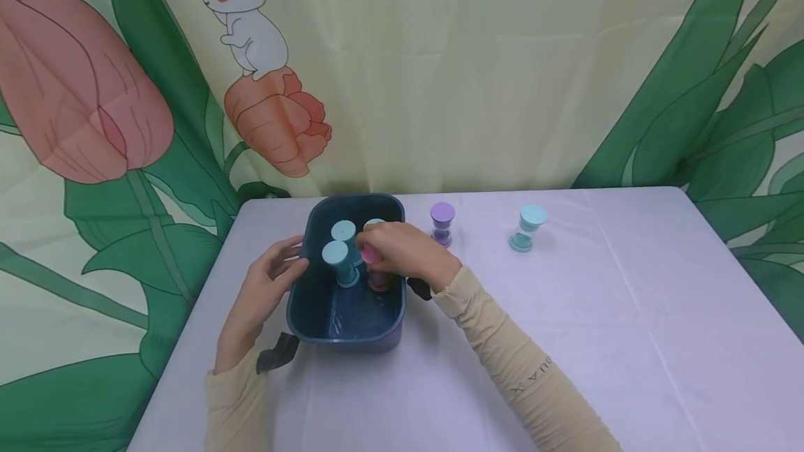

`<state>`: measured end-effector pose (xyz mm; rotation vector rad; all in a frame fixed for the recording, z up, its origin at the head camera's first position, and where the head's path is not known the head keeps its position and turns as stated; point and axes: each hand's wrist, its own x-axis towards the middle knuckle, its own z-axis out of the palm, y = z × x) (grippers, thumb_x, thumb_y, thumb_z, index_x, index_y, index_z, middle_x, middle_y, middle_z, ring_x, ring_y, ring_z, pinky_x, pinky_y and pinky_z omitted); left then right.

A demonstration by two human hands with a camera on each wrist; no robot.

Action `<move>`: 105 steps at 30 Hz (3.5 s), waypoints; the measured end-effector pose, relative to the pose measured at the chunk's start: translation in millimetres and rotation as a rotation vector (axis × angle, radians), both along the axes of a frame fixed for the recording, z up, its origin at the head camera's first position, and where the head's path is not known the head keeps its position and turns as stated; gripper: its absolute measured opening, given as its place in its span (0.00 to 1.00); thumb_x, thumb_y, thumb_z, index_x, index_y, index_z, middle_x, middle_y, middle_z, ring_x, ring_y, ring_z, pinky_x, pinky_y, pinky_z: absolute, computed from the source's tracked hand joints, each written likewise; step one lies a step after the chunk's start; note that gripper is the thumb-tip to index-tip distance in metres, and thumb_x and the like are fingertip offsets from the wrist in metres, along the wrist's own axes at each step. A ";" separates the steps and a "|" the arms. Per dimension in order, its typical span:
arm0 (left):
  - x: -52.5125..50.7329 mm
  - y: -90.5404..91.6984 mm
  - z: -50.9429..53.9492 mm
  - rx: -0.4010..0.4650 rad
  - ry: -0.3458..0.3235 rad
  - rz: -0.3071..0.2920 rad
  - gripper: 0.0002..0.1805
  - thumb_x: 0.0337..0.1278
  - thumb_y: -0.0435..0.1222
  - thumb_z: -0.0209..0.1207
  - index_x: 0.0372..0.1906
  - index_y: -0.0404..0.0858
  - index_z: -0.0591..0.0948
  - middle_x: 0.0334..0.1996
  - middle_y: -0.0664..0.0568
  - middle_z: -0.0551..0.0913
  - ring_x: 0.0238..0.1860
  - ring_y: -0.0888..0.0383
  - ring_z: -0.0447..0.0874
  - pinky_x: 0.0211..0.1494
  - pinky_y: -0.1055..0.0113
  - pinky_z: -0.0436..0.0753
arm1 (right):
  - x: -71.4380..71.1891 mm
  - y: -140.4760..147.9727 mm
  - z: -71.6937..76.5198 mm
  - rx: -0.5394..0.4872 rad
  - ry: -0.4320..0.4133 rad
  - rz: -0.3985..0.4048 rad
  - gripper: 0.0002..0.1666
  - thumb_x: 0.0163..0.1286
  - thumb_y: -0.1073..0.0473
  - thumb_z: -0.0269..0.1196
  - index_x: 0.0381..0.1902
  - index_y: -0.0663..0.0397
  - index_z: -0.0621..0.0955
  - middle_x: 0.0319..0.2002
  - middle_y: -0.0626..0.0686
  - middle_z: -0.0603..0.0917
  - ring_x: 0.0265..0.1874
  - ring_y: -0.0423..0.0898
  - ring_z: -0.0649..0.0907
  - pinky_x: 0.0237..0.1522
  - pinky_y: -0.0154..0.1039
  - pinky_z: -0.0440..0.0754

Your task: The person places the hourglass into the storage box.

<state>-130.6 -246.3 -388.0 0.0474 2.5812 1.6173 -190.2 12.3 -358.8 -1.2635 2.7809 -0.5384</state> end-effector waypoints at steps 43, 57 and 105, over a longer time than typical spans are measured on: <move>0.8 0.5 -0.2 0.001 -0.001 0.011 0.32 0.68 0.49 0.58 0.73 0.45 0.66 0.70 0.42 0.69 0.69 0.40 0.70 0.65 0.39 0.73 | 8.0 37.9 4.4 -0.214 0.189 0.001 0.18 0.62 0.57 0.73 0.49 0.56 0.85 0.47 0.52 0.83 0.49 0.45 0.81 0.52 0.35 0.83; -1.1 -0.5 -3.1 -0.002 0.008 0.009 0.32 0.69 0.49 0.58 0.73 0.45 0.66 0.70 0.42 0.70 0.68 0.42 0.70 0.65 0.40 0.74 | 2.6 62.7 3.7 -0.224 0.239 -0.037 0.16 0.62 0.58 0.72 0.48 0.55 0.84 0.48 0.51 0.83 0.50 0.45 0.81 0.52 0.37 0.82; -2.6 -0.4 -5.9 0.007 0.010 0.017 0.31 0.68 0.48 0.59 0.72 0.46 0.67 0.69 0.43 0.71 0.67 0.42 0.72 0.63 0.40 0.75 | -28.1 104.7 -39.3 -0.193 0.089 -0.269 0.23 0.63 0.65 0.69 0.56 0.63 0.80 0.56 0.59 0.78 0.57 0.55 0.78 0.61 0.50 0.77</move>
